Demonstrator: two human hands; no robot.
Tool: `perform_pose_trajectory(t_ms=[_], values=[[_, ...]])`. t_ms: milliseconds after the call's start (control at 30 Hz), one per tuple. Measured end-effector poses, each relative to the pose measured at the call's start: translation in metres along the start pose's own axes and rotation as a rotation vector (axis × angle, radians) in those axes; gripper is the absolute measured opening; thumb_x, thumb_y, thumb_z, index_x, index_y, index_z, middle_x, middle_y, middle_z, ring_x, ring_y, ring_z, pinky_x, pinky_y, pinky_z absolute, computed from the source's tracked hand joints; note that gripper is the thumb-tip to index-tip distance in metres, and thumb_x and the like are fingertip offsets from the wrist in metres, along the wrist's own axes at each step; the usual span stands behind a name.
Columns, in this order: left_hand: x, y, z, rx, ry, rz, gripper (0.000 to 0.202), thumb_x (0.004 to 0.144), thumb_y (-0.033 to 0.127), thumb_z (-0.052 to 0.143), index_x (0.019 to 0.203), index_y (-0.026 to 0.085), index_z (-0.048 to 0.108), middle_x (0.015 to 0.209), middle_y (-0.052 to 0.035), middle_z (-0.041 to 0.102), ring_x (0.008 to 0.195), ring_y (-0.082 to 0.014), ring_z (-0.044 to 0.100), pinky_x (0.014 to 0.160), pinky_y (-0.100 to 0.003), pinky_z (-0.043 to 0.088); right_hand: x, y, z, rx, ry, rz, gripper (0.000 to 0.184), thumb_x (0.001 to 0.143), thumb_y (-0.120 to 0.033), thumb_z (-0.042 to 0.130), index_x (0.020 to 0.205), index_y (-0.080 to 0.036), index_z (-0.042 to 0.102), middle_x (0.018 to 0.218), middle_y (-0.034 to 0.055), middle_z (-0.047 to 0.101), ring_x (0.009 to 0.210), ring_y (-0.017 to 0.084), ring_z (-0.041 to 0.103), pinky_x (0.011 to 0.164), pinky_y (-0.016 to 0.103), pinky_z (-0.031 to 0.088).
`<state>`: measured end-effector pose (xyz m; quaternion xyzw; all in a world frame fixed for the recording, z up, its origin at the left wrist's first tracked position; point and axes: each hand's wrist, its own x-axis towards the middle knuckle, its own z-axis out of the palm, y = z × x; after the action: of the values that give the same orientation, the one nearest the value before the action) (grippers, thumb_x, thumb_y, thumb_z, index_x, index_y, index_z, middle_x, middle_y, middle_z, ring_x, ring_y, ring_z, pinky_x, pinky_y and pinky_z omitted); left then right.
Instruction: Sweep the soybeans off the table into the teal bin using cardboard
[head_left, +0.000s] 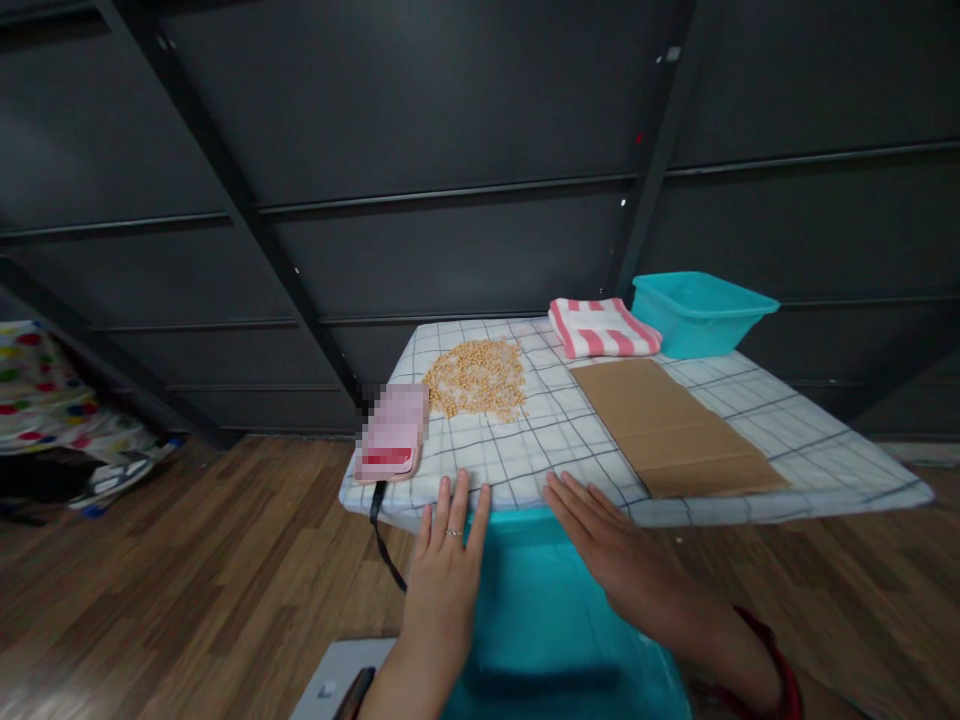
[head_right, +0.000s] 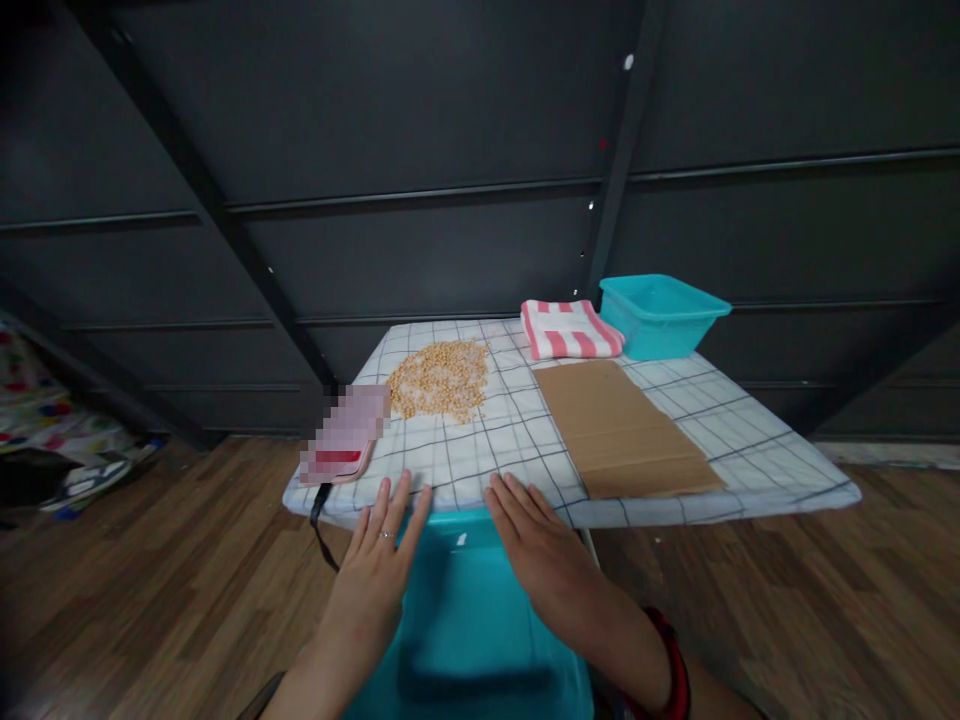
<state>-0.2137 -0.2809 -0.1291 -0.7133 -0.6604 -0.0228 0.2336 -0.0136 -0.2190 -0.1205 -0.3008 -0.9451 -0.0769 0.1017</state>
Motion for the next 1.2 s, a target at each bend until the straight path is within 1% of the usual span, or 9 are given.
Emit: perform_pose_trajectory(t_ms=[67, 300, 433, 500, 667, 800, 933, 1067, 1200], values=[[-0.001, 0.0, -0.001, -0.01, -0.035, 0.004, 0.065, 0.074, -0.005, 0.033, 0.132, 0.024, 0.031, 0.137, -0.0096, 0.038, 0.124, -0.0262, 0.033, 0.095, -0.038, 0.043, -0.002, -0.001, 0.002, -0.003, 0.001, 0.007, 0.068, 0.066, 0.009, 0.024, 0.131, -0.006, 0.038, 0.136, 0.0147, 0.036, 0.127, 0.021, 0.026, 0.1, 0.037, 0.036], [0.004, -0.003, 0.006, -0.118, -0.088, 0.024, 0.079, 0.073, -0.007, 0.031, 0.136, 0.028, -0.001, 0.144, -0.0109, 0.019, 0.13, -0.0255, 0.014, 0.1, -0.043, 0.036, -0.001, 0.002, -0.005, -0.011, -0.047, 0.005, 0.076, 0.06, 0.01, 0.023, 0.133, -0.01, 0.035, 0.137, 0.0117, 0.036, 0.127, 0.019, 0.027, 0.1, 0.037, 0.037], [0.009, -0.009, -0.003, -0.137, -0.211, 0.111, 0.084, 0.069, -0.012, 0.03, 0.136, 0.03, 0.001, 0.144, -0.0123, 0.018, 0.128, -0.0281, 0.012, 0.099, -0.042, 0.036, 0.001, 0.006, -0.011, -0.049, -0.043, -0.089, 0.074, 0.059, 0.01, 0.024, 0.13, -0.004, 0.038, 0.135, 0.0153, 0.038, 0.125, 0.022, 0.032, 0.097, 0.038, 0.04], [0.012, -0.01, -0.01, -0.157, -0.325, 0.145, 0.086, 0.066, -0.013, 0.03, 0.136, 0.032, 0.006, 0.145, -0.0114, 0.015, 0.128, -0.0293, 0.009, 0.1, -0.044, 0.034, 0.001, 0.006, -0.012, -0.056, -0.034, -0.13, 0.074, 0.058, 0.009, 0.025, 0.13, -0.003, 0.037, 0.135, 0.016, 0.037, 0.125, 0.024, 0.032, 0.096, 0.041, 0.04], [0.017, -0.006, -0.018, -0.161, -0.501, 0.091, 0.093, 0.057, -0.018, 0.026, 0.135, 0.031, 0.009, 0.144, -0.0107, 0.008, 0.127, -0.0291, 0.001, 0.101, -0.046, 0.032, 0.003, 0.0, -0.011, -0.071, -0.06, -0.046, 0.076, 0.056, 0.011, 0.024, 0.128, -0.004, 0.041, 0.134, 0.0151, 0.039, 0.123, 0.023, 0.037, 0.096, 0.04, 0.041], [0.016, -0.003, -0.02, -0.164, -0.486, 0.01, 0.094, 0.055, -0.018, 0.024, 0.135, 0.028, 0.008, 0.143, -0.0124, 0.005, 0.126, -0.0285, -0.001, 0.103, -0.045, 0.028, 0.004, -0.003, -0.007, -0.095, -0.017, 0.0, 0.072, 0.061, 0.011, 0.022, 0.127, -0.007, 0.044, 0.134, 0.0127, 0.04, 0.122, 0.023, 0.038, 0.096, 0.039, 0.042], [0.01, -0.007, -0.018, -0.154, -0.382, -0.028, 0.091, 0.058, -0.017, 0.021, 0.134, 0.029, 0.004, 0.143, -0.0125, 0.007, 0.126, -0.028, 0.0, 0.101, -0.047, 0.029, 0.001, -0.003, -0.005, -0.116, 0.044, 0.0, 0.063, 0.071, 0.008, 0.024, 0.127, -0.01, 0.044, 0.132, 0.0116, 0.044, 0.122, 0.023, 0.039, 0.096, 0.04, 0.042], [0.005, -0.013, -0.002, -0.212, -0.303, -0.015, 0.092, 0.058, -0.017, 0.023, 0.131, 0.028, -0.011, 0.142, -0.012, 0.003, 0.126, -0.027, -0.002, 0.101, -0.046, 0.031, 0.0, 0.0, -0.005, -0.07, 0.042, 0.017, 0.074, 0.063, 0.011, 0.023, 0.131, -0.012, 0.039, 0.133, 0.0103, 0.043, 0.125, 0.02, 0.034, 0.099, 0.038, 0.039], [0.008, -0.015, 0.007, -0.262, -0.33, -0.021, 0.095, 0.055, -0.017, 0.024, 0.133, 0.03, -0.006, 0.143, -0.01, -0.001, 0.127, -0.0271, -0.005, 0.102, -0.048, 0.029, 0.003, 0.001, -0.005, -0.084, -0.008, 0.025, 0.074, 0.059, 0.01, 0.025, 0.129, -0.009, 0.043, 0.132, 0.0122, 0.044, 0.123, 0.021, 0.037, 0.098, 0.04, 0.04]])
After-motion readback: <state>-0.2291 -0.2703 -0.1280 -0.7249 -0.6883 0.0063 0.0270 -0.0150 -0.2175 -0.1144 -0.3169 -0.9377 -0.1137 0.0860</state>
